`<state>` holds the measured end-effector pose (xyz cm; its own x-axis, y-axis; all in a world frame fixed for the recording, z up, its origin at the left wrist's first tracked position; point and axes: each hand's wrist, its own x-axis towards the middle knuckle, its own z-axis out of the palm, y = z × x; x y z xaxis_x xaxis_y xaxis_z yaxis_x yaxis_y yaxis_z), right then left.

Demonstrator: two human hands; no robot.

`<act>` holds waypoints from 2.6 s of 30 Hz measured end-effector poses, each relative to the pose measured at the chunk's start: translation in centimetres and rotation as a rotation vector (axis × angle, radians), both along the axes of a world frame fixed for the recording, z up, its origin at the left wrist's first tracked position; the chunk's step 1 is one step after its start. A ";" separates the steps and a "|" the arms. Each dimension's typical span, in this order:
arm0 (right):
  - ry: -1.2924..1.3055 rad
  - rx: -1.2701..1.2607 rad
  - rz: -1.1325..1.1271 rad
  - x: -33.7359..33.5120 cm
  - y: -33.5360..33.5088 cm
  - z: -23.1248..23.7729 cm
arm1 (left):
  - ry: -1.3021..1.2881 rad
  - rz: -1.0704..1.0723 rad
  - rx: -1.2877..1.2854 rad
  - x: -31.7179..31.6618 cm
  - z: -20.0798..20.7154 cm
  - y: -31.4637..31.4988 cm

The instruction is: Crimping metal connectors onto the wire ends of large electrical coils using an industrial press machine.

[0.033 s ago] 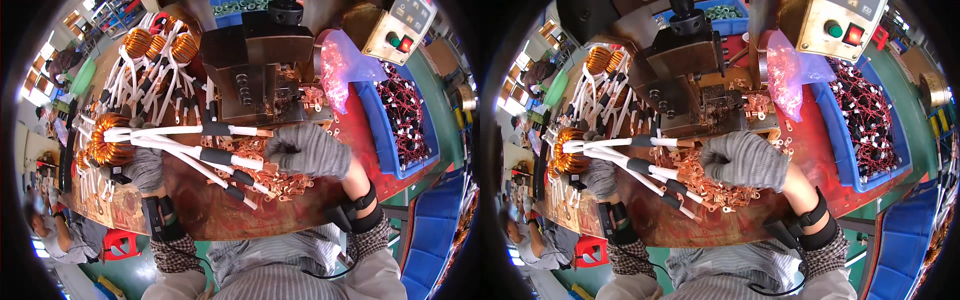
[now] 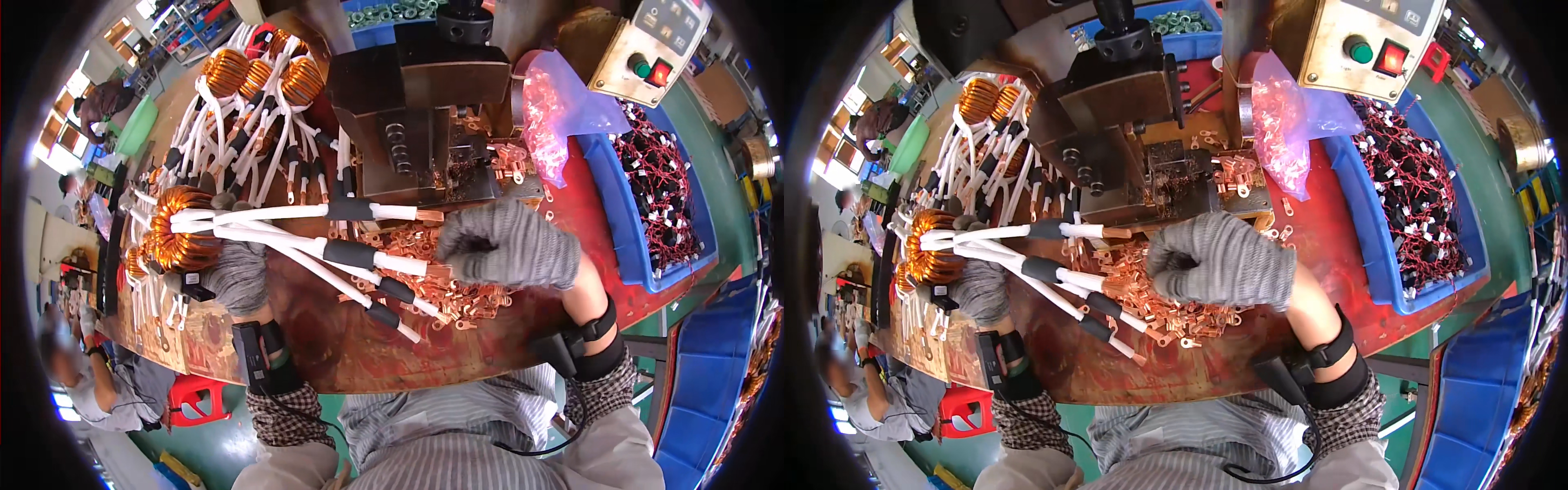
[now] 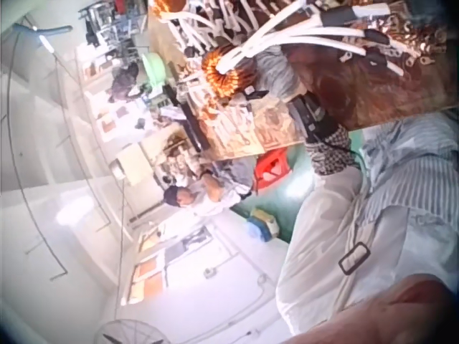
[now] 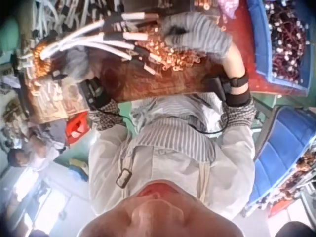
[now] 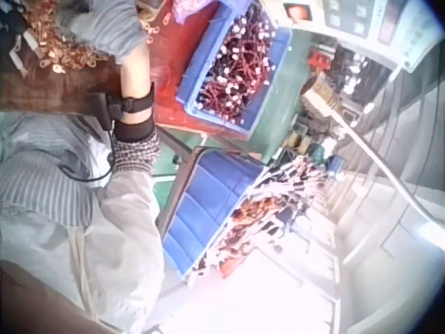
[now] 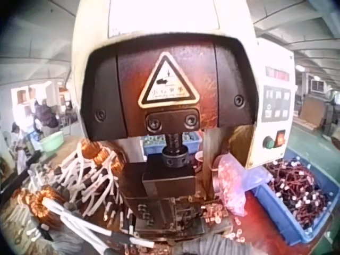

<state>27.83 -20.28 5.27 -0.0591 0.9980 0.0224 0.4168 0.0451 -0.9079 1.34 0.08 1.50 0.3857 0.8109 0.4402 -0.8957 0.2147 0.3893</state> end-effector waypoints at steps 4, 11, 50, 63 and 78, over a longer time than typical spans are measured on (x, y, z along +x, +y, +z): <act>0.188 0.006 -0.057 0.9 -1.5 1.4 | -0.123 -0.310 0.019 0.0 0.0 0.1; 0.532 -0.007 -0.262 0.4 -1.5 2.3 | -0.128 -0.219 0.148 -2.0 -3.7 2.2; 0.699 0.060 -0.423 0.7 1.1 0.7 | 0.138 -0.009 -0.265 0.1 0.2 -0.6; 0.677 0.084 -0.466 1.6 2.8 0.7 | 0.178 -0.003 -0.250 0.1 0.7 -0.1; 0.599 0.176 -0.468 2.4 3.2 -0.8 | 0.319 0.289 -0.284 2.1 1.8 -1.4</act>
<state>30.18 -17.04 4.47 0.4397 0.8948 0.0777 -0.1310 0.1494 -0.9801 3.44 -1.29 3.29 0.2076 0.9746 0.0836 -0.7802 0.1134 0.6152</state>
